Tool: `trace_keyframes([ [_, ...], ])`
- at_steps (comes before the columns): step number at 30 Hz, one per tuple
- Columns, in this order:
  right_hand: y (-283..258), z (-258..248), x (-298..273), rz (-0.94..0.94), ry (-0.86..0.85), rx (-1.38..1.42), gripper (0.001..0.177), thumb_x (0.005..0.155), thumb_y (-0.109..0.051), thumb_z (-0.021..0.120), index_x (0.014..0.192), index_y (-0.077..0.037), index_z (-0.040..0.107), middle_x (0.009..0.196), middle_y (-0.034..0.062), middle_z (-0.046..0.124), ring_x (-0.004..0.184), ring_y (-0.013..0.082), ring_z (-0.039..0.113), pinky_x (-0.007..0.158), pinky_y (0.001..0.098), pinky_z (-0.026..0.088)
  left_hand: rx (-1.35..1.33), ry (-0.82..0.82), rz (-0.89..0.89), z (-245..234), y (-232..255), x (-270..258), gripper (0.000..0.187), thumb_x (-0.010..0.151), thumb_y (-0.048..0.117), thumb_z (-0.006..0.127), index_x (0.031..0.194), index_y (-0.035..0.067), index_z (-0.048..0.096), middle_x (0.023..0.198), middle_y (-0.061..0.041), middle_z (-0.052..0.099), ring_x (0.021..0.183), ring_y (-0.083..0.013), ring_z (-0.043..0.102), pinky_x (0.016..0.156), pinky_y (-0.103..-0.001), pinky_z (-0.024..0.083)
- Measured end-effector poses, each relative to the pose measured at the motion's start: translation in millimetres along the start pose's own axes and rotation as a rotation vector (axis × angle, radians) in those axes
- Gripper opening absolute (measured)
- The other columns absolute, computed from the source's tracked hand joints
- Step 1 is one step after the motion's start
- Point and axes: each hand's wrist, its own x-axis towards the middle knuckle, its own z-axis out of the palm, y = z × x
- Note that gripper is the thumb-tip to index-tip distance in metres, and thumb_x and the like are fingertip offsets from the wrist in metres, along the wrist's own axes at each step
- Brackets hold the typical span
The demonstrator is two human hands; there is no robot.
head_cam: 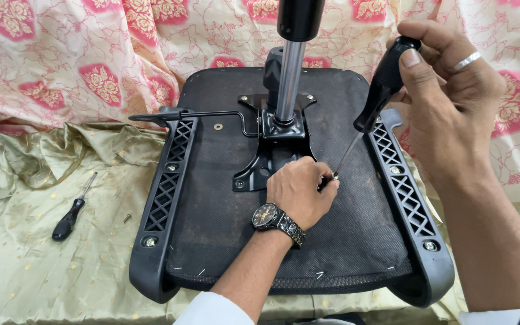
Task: The person uses a screwdriver to tighten screws on the underside of an office chair, securing the gas lift cylinder to the seat base. The chair is upside down on a cloth-covered surface while the person works on the central mounting plate.
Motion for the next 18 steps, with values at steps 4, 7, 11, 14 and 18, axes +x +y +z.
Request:
trace_keyframes([
  [4,5.6,1.5,-4.8,-0.077,0.033,-0.121,0.027,0.107,-0.003,0.073,0.132,0.001,0.063,0.106,0.0026,0.068,0.086,0.0007,0.062,0.073,0.0151,0.05,0.002,0.0,0.019,0.7,-1.0,0.7,0.017,0.085,0.034,0.076,0.088,0.018,0.08,0.084,-0.002,0.071,0.081,-0.0216,0.07,0.073,-0.039,0.058],
  [7,6.2,1.6,-2.2,-0.074,0.067,-0.206,0.027,0.103,-0.004,0.075,0.128,-0.001,0.064,0.099,0.0034,0.068,0.084,0.0011,0.063,0.072,0.0162,0.052,0.004,0.016,0.024,-1.0,0.4,1.8,0.016,0.084,0.034,0.076,0.087,0.018,0.08,0.083,-0.001,0.071,0.08,-0.0217,0.07,0.072,-0.04,0.057],
  [11,5.4,-1.2,-1.5,-0.016,0.1,-0.138,0.027,0.103,-0.006,0.071,0.13,-0.004,0.065,0.101,-0.0021,0.069,0.084,-0.0013,0.062,0.072,0.0139,0.05,-0.012,0.042,0.034,0.9,-0.1,-1.5,0.016,0.082,0.033,0.077,0.087,0.018,0.081,0.082,-0.001,0.071,0.079,-0.0219,0.07,0.071,-0.04,0.057],
  [14,0.9,-3.8,-6.0,-0.044,0.064,-0.081,0.026,0.106,-0.007,0.066,0.131,-0.005,0.065,0.101,-0.004,0.068,0.084,-0.0015,0.061,0.075,0.0139,0.051,0.005,0.015,0.025,2.4,0.2,0.4,0.017,0.082,0.033,0.077,0.089,0.018,0.08,0.083,-0.001,0.071,0.077,-0.0204,0.07,0.069,-0.039,0.058],
  [18,-1.3,0.8,-7.4,-0.068,0.006,-0.154,0.032,0.096,-0.002,0.07,0.125,0.0,0.058,0.1,0.0009,0.068,0.09,0.0015,0.067,0.081,0.0166,0.057,0.017,0.015,0.032,1.1,0.7,0.2,0.018,0.084,0.033,0.076,0.09,0.017,0.081,0.082,-0.002,0.071,0.077,-0.02,0.07,0.068,-0.038,0.058],
])
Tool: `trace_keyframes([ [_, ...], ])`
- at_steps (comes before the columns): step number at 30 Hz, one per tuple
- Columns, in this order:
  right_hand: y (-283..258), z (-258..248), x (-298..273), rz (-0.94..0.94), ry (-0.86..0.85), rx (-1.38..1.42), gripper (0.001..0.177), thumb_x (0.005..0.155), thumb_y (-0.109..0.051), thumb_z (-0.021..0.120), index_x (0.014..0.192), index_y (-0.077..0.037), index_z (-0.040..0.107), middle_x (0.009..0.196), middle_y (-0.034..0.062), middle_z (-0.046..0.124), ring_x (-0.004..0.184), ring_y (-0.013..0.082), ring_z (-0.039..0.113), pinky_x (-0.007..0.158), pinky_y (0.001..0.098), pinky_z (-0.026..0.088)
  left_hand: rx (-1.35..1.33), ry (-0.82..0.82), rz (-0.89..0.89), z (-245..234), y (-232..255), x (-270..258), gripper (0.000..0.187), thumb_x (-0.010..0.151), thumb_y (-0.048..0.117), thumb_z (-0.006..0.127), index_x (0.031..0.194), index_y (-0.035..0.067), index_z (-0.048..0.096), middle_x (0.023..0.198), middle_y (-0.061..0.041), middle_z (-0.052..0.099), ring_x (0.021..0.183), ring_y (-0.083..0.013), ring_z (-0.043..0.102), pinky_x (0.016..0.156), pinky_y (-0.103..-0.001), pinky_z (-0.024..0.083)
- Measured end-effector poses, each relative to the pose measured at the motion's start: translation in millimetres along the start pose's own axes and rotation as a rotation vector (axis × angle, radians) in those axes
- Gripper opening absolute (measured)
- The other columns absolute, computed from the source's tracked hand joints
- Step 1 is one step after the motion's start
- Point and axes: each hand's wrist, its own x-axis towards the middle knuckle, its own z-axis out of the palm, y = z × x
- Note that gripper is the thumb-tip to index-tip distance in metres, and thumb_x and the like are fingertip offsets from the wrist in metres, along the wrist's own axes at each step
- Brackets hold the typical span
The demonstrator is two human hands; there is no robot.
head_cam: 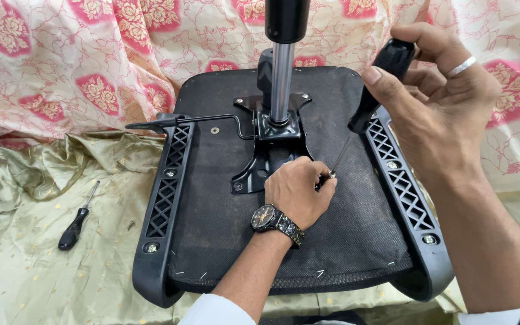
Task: The person uses a screwdriver to tighten screws on the underside of an office chair, securing the gas lift cylinder to the seat base. The chair is upside down on a cloth-covered surface while the person works on the central mounting plate.
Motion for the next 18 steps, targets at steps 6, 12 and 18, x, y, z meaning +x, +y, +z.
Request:
trace_keyframes([
  [6,-0.7,1.5,3.8,0.093,0.013,0.216,0.031,0.099,-0.005,0.069,0.13,-0.004,0.064,0.102,-0.005,0.068,0.087,-0.0004,0.065,0.079,0.0149,0.059,-0.011,0.005,-0.008,-1.1,1.6,-0.9,0.018,0.083,0.033,0.076,0.09,0.017,0.08,0.084,-0.002,0.073,0.079,-0.0215,0.071,0.071,-0.039,0.058],
  [12,-0.3,7.5,4.9,-0.04,-0.033,0.047,0.027,0.098,-0.001,0.073,0.123,0.002,0.063,0.1,-0.0017,0.068,0.093,0.0017,0.066,0.087,0.0183,0.058,-0.031,0.002,0.008,-2.9,0.5,-2.2,0.018,0.085,0.032,0.075,0.089,0.016,0.08,0.085,-0.003,0.073,0.08,-0.0219,0.072,0.072,-0.039,0.058],
  [18,-5.0,0.8,0.5,0.009,-0.066,0.136,0.027,0.106,-0.003,0.066,0.133,-0.005,0.069,0.096,-0.0033,0.067,0.086,-0.0013,0.061,0.079,0.0132,0.053,-0.023,-0.001,0.01,-1.5,-0.5,-1.5,0.018,0.084,0.032,0.075,0.087,0.016,0.08,0.085,-0.004,0.073,0.079,-0.0226,0.071,0.071,-0.04,0.058],
])
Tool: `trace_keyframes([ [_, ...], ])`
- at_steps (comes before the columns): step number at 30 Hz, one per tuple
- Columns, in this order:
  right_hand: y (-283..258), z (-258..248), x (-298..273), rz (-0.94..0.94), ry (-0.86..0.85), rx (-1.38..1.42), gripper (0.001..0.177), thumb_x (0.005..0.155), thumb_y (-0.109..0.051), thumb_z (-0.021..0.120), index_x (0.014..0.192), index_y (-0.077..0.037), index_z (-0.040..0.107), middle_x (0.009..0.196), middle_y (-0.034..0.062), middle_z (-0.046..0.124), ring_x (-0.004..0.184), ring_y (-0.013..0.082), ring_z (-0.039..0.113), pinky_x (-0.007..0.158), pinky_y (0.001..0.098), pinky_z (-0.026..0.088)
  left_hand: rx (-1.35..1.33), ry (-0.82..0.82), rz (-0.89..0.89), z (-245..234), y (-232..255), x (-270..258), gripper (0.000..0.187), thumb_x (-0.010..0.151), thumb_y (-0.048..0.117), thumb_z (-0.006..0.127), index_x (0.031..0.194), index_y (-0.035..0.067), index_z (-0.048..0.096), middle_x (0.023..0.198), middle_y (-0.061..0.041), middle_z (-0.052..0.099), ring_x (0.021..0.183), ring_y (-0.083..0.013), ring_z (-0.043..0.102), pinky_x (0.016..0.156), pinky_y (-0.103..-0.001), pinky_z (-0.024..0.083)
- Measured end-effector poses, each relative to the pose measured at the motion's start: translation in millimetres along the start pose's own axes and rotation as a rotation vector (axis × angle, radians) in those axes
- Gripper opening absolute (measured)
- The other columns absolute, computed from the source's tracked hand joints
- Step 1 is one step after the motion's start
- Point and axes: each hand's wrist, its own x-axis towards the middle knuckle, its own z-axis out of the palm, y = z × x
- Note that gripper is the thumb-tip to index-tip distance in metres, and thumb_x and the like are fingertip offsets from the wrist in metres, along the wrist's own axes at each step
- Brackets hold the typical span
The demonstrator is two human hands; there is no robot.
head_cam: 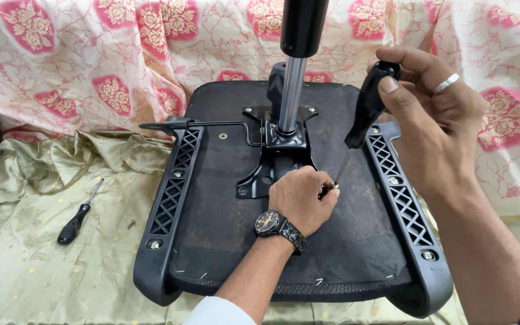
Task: The person uses a screwdriver to tighten screws on the underside of an office chair, securing the gas lift cylinder to the seat base. The chair is upside down on a cloth-covered surface while the person works on the central mounting plate.
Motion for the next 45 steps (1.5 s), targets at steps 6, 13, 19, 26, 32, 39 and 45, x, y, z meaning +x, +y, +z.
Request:
trace_keyframes([
  [6,2,0,2,-0.099,0.005,-0.128,0.027,0.103,-0.007,0.073,0.127,0.001,0.065,0.106,0.0018,0.071,0.095,0.0025,0.067,0.082,0.0177,0.055,-0.012,0.028,0.02,1,-2,-1,0.017,0.083,0.032,0.076,0.087,0.016,0.08,0.083,-0.003,0.073,0.078,-0.0228,0.071,0.07,-0.04,0.058],
  [13,-1,-6,-1,0.024,0.017,-0.127,0.03,0.105,-0.008,0.068,0.134,-0.004,0.066,0.098,-0.0002,0.07,0.089,0.0027,0.066,0.079,0.0168,0.056,0.013,0.009,0.005,0,1,0,0.018,0.084,0.033,0.075,0.086,0.016,0.079,0.082,-0.002,0.072,0.075,-0.0215,0.071,0.068,-0.039,0.057],
  [19,-1,-2,-1,-0.049,-0.025,-0.147,0.033,0.095,-0.004,0.074,0.127,-0.001,0.063,0.109,-0.0009,0.068,0.101,0.0026,0.066,0.09,0.0186,0.06,0.005,0.005,0.015,-3,3,-1,0.018,0.084,0.032,0.075,0.085,0.015,0.079,0.081,-0.003,0.072,0.075,-0.0216,0.071,0.068,-0.039,0.057],
  [26,1,-2,-1,0.028,-0.03,-0.012,0.036,0.102,-0.006,0.073,0.138,-0.005,0.066,0.102,0.0009,0.07,0.09,0.0025,0.064,0.079,0.0162,0.053,0.02,-0.005,0.0,-2,4,0,0.02,0.084,0.033,0.074,0.086,0.015,0.08,0.081,-0.004,0.072,0.076,-0.0223,0.07,0.069,-0.039,0.057],
  [32,0,1,0,-0.094,-0.026,-0.174,0.03,0.097,-0.002,0.076,0.125,0.001,0.065,0.108,0.0046,0.071,0.101,0.0071,0.07,0.09,0.0214,0.063,0.01,-0.015,-0.006,-3,3,-1,0.02,0.085,0.033,0.074,0.088,0.014,0.08,0.082,-0.004,0.072,0.077,-0.0219,0.071,0.07,-0.04,0.057],
  [39,1,-3,2,0.074,0.016,-0.078,0.031,0.101,-0.004,0.071,0.132,-0.004,0.07,0.097,0.0026,0.07,0.084,0.0038,0.063,0.074,0.0163,0.051,0.015,-0.052,-0.033,-2,3,1,0.019,0.084,0.033,0.075,0.092,0.016,0.079,0.085,-0.003,0.072,0.076,-0.0201,0.07,0.068,-0.038,0.058],
  [45,10,-1,3,-0.157,0.024,-0.236,0.028,0.1,-0.002,0.074,0.127,0.003,0.066,0.108,0.001,0.06,0.094,0.0021,0.058,0.085,0.0163,0.056,0.013,-0.066,-0.058,-2,3,2,0.024,0.083,0.039,0.078,0.09,0.017,0.08,0.083,-0.002,0.072,0.077,-0.0193,0.07,0.07,-0.038,0.057],
])
